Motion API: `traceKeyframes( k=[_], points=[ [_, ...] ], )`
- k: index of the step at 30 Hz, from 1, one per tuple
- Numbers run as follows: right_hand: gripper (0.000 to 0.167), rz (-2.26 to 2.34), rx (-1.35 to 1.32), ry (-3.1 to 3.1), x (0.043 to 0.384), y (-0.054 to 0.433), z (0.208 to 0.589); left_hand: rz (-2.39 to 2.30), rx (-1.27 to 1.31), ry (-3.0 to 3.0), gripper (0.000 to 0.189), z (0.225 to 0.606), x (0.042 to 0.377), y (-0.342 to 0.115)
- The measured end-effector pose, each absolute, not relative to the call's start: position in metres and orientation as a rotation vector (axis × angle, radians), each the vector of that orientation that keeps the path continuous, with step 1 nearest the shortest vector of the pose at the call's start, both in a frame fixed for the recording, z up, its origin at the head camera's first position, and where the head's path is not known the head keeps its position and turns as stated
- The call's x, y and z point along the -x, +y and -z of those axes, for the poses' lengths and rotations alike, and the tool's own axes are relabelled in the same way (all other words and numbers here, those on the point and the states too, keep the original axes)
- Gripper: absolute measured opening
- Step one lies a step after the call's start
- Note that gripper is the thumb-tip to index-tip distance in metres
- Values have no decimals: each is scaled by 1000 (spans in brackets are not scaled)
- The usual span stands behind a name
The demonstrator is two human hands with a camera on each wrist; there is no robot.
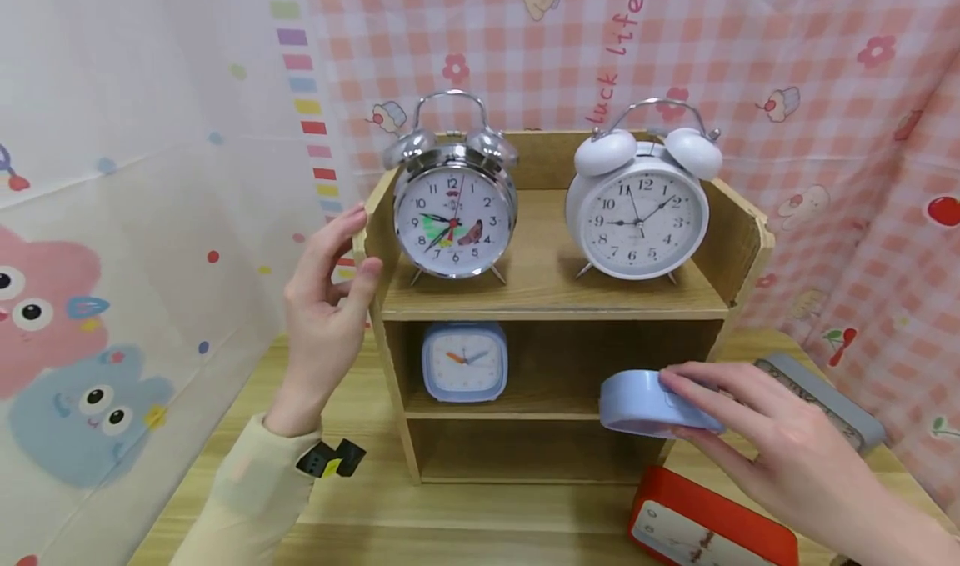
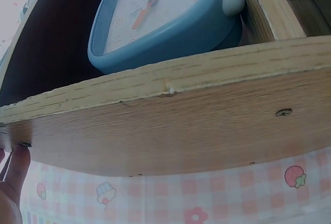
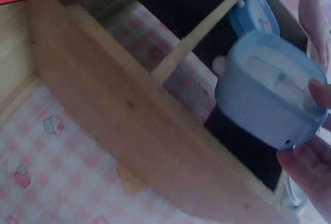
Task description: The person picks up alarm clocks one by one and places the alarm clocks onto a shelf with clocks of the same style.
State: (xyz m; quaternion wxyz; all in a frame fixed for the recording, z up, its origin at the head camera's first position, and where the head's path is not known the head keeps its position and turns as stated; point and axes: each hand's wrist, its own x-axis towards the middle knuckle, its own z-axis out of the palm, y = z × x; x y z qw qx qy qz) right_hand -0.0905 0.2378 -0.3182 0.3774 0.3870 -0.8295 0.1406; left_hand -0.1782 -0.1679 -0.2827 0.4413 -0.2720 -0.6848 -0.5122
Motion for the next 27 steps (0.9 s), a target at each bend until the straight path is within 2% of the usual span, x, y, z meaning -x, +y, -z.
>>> traceKeyframes(
  k=[10, 23, 24, 27],
  points=[
    [56, -281, -1009, -2009, 129, 206, 325, 1273, 692, -1694, 43, 284, 180, -167],
    [59, -288, -1009, -2116, 149, 199, 321, 1275, 690, -1684, 43, 286, 180, -168],
    [56, -284, -1012, -2128, 151, 200, 321, 1274, 691, -1682, 43, 286, 181, -168],
    [33, -257, -1004, -2171, 156, 201, 320, 1271, 691, -1680, 44, 286, 182, -169]
  ],
)
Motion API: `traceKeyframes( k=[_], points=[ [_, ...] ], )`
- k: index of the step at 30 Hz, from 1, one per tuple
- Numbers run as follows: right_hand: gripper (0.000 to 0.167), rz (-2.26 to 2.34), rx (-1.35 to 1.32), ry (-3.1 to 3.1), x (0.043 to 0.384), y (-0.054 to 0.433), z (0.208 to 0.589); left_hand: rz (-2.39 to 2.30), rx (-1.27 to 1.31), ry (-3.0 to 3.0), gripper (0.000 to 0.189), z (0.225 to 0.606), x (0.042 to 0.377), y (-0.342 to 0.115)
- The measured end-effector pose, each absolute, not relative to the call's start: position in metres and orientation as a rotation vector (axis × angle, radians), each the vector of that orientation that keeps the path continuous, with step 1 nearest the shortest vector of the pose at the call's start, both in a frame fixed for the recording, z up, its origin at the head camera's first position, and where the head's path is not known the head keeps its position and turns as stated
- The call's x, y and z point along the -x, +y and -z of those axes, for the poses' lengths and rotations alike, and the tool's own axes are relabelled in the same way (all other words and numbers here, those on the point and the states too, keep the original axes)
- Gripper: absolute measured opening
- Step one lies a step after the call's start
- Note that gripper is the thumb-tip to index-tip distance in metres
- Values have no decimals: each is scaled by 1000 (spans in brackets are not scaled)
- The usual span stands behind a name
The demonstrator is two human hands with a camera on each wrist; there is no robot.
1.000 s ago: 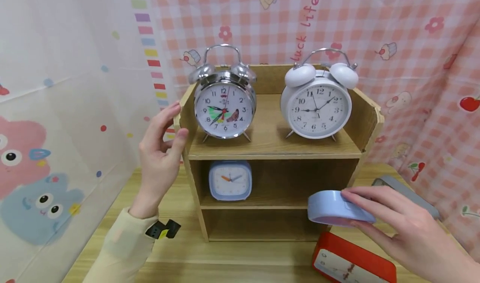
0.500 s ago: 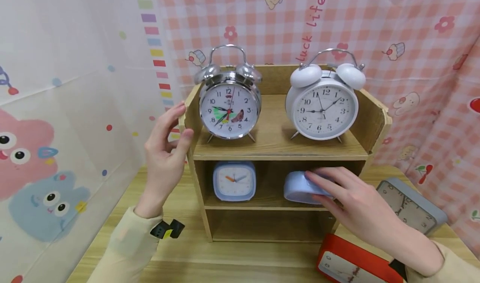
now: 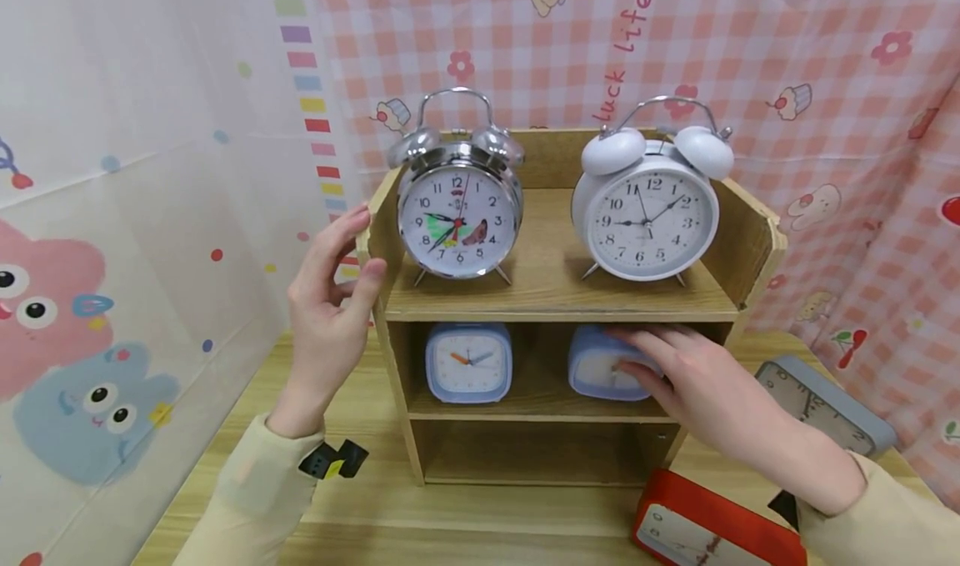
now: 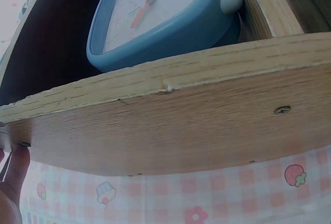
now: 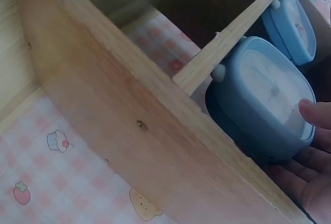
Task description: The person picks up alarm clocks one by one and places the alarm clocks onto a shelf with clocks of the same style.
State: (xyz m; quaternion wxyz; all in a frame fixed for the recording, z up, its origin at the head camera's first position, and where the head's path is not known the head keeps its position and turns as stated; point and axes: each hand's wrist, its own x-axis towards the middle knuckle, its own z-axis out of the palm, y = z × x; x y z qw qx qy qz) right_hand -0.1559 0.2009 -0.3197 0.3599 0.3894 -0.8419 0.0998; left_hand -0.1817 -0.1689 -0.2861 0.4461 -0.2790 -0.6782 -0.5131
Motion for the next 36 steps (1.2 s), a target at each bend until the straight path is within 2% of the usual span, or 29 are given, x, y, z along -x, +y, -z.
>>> traceKeyframes(
  k=[1, 4, 9, 20, 22, 24, 26, 29, 36],
  points=[
    [32, -241, -1004, -2180, 157, 201, 320, 1271, 691, -1679, 44, 286, 182, -169],
    [46, -193, -996, -2189, 159, 201, 320, 1275, 690, -1682, 44, 286, 181, -169],
    [44, -112, -965, -2170, 162, 199, 322, 1273, 688, -1689, 45, 285, 180, -168],
    [51, -11, -926, -2169, 166, 197, 326, 1270, 701, -1679, 49, 286, 182, -168],
    [55, -33, -952, -2160, 162, 198, 326, 1271, 700, -1676, 49, 286, 182, -168],
    [39, -77, -984, -2143, 155, 200, 326, 1272, 701, -1676, 49, 286, 182, -168],
    [34, -122, -1014, -2112, 145, 204, 327, 1272, 702, -1675, 49, 286, 182, -168],
    [58, -199, -1067, -2037, 131, 209, 333, 1270, 697, -1673, 50, 286, 182, -168],
    [60, -213, -1175, -2111, 101, 240, 363, 1265, 693, -1674, 53, 287, 182, -169]
  ],
)
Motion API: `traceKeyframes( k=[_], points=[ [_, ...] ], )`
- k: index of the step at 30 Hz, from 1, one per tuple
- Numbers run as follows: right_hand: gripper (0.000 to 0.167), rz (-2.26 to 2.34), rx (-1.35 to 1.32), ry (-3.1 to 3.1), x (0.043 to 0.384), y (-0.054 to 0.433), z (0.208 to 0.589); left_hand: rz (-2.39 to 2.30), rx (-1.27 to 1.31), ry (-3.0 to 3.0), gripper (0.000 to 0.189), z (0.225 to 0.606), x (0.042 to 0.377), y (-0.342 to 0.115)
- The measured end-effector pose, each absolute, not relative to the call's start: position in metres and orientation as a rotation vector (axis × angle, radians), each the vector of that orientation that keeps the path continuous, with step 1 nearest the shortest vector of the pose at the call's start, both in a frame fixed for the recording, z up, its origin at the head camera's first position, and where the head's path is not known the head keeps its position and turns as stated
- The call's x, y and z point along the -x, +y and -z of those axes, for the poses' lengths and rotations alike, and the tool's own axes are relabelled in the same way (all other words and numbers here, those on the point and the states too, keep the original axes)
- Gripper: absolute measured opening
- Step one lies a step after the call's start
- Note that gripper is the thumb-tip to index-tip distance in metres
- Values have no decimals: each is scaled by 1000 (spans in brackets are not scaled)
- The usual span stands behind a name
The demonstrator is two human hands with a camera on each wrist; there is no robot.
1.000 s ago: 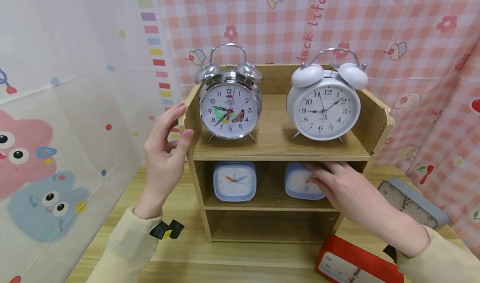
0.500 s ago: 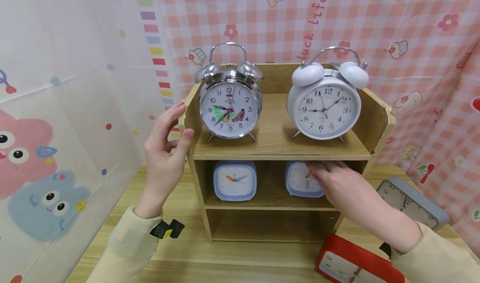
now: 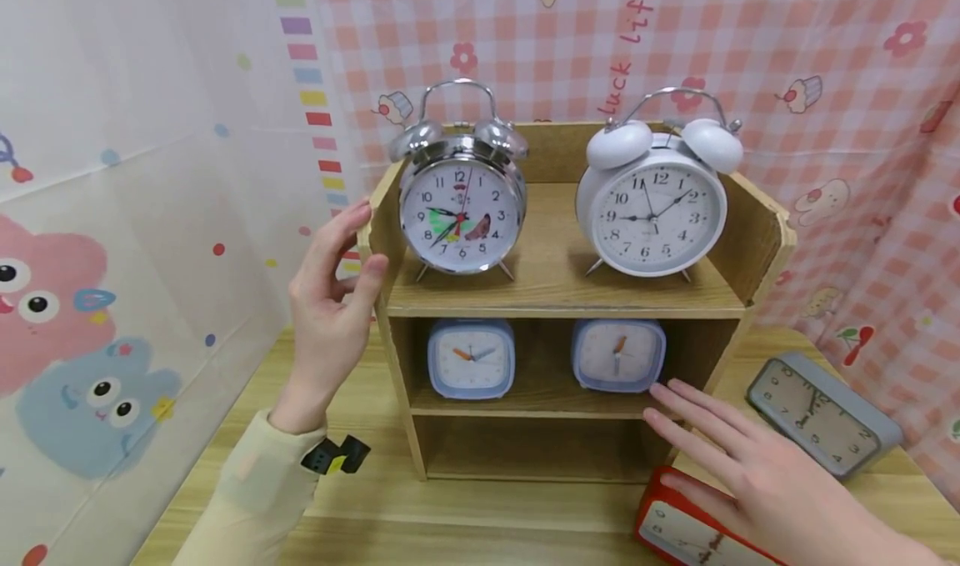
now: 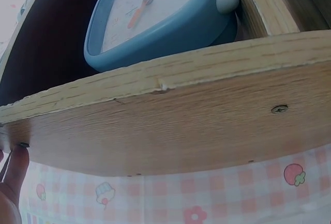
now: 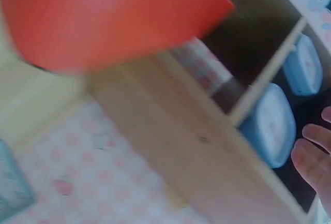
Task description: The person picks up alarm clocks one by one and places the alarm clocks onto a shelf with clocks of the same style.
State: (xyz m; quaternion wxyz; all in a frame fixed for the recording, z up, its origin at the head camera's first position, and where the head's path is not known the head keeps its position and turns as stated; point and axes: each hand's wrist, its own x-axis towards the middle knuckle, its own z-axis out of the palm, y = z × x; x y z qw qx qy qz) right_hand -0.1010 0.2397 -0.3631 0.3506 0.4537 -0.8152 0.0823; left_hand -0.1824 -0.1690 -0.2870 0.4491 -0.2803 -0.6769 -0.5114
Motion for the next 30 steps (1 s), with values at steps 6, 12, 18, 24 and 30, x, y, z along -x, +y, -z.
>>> traceKeyframes(
  k=[6, 12, 18, 24, 30],
  points=[
    [62, -174, -1180, -2219, 94, 275, 402, 1277, 686, -1675, 50, 286, 182, -168],
    [79, -21, -976, -2629, 88, 308, 437, 1270, 681, -1678, 49, 286, 182, -168],
    [72, -65, -843, -2953, 89, 328, 450, 1262, 674, -1682, 48, 287, 181, -168],
    [66, -153, -812, -3007, 91, 328, 453, 1263, 681, -1671, 49, 286, 181, -169],
    [64, -173, -825, -2949, 90, 322, 455, 1267, 696, -1676, 50, 286, 181, -169]
  ],
)
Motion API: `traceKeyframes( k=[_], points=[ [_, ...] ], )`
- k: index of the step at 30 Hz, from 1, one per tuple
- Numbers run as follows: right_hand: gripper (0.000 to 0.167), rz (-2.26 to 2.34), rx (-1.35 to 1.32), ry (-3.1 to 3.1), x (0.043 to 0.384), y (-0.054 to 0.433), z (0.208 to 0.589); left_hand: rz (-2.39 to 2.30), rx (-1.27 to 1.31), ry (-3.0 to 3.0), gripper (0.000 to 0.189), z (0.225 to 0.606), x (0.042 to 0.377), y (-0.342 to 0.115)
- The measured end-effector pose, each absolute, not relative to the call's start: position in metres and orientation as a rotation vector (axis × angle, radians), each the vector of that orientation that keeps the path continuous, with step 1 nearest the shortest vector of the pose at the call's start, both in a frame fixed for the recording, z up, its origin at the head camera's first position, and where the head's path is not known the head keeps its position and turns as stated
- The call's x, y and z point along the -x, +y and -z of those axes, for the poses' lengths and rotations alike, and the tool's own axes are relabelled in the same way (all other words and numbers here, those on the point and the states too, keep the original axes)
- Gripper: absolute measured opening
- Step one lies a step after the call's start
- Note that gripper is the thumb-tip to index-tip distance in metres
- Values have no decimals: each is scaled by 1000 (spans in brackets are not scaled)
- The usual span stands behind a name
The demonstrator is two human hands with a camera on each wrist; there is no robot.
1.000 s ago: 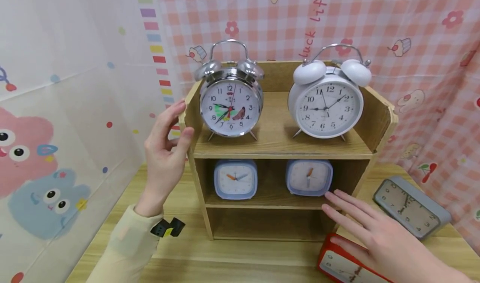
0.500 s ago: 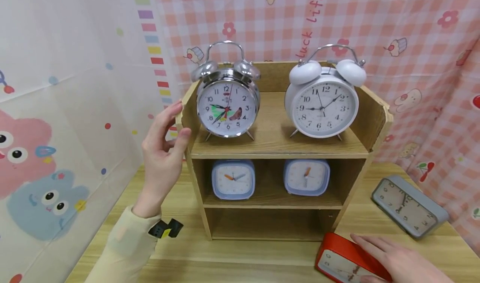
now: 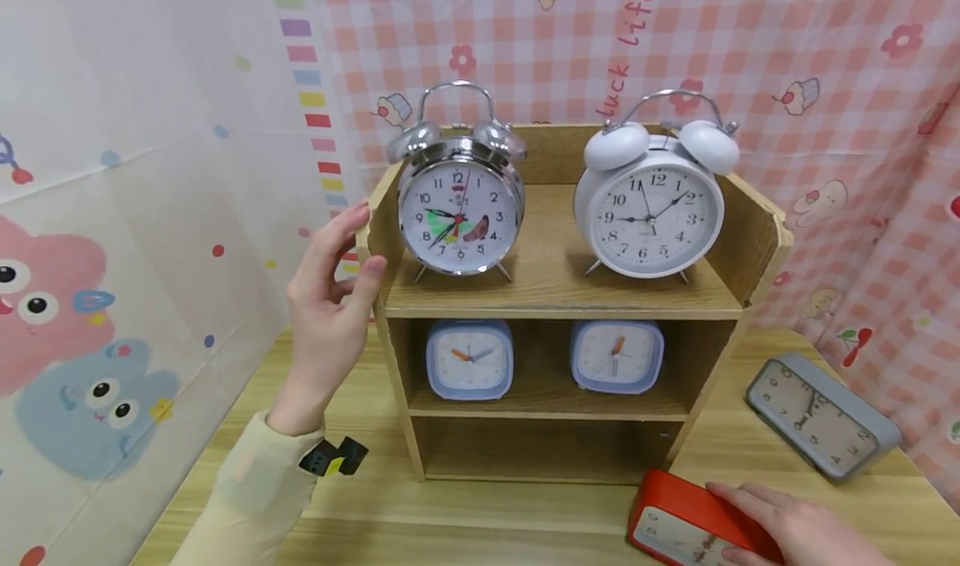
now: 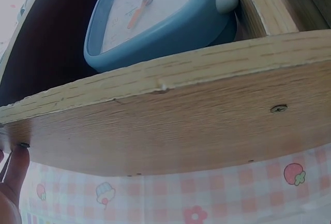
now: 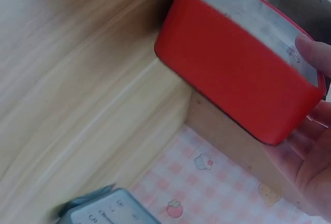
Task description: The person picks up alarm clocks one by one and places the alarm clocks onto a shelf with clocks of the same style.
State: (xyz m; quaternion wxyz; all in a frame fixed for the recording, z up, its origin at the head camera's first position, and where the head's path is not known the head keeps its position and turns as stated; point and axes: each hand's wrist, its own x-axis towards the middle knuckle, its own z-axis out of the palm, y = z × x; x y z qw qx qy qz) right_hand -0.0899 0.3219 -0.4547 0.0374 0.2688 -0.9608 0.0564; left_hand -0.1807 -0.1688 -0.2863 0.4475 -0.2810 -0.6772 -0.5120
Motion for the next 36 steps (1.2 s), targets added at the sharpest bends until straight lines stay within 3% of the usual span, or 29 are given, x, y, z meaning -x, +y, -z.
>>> traceKeyframes(
  k=[10, 16, 21, 25, 29, 36],
  points=[
    [66, -165, -1031, -2518, 93, 257, 442, 1273, 675, -1667, 45, 287, 181, -171],
    [56, -197, -1123, -2277, 101, 198, 431, 1268, 678, -1672, 45, 287, 181, -172],
    [63, -159, -1120, -2156, 114, 160, 430, 1264, 675, -1685, 45, 287, 181, -171],
    [43, -115, -1127, -2124, 123, 138, 432, 1266, 680, -1686, 47, 287, 181, -171],
    [67, -82, -1139, -2109, 130, 123, 433, 1267, 687, -1679, 49, 287, 182, -171],
    [63, -33, -1130, -2109, 138, 108, 439, 1268, 696, -1680, 49, 287, 183, -170]
  ],
)
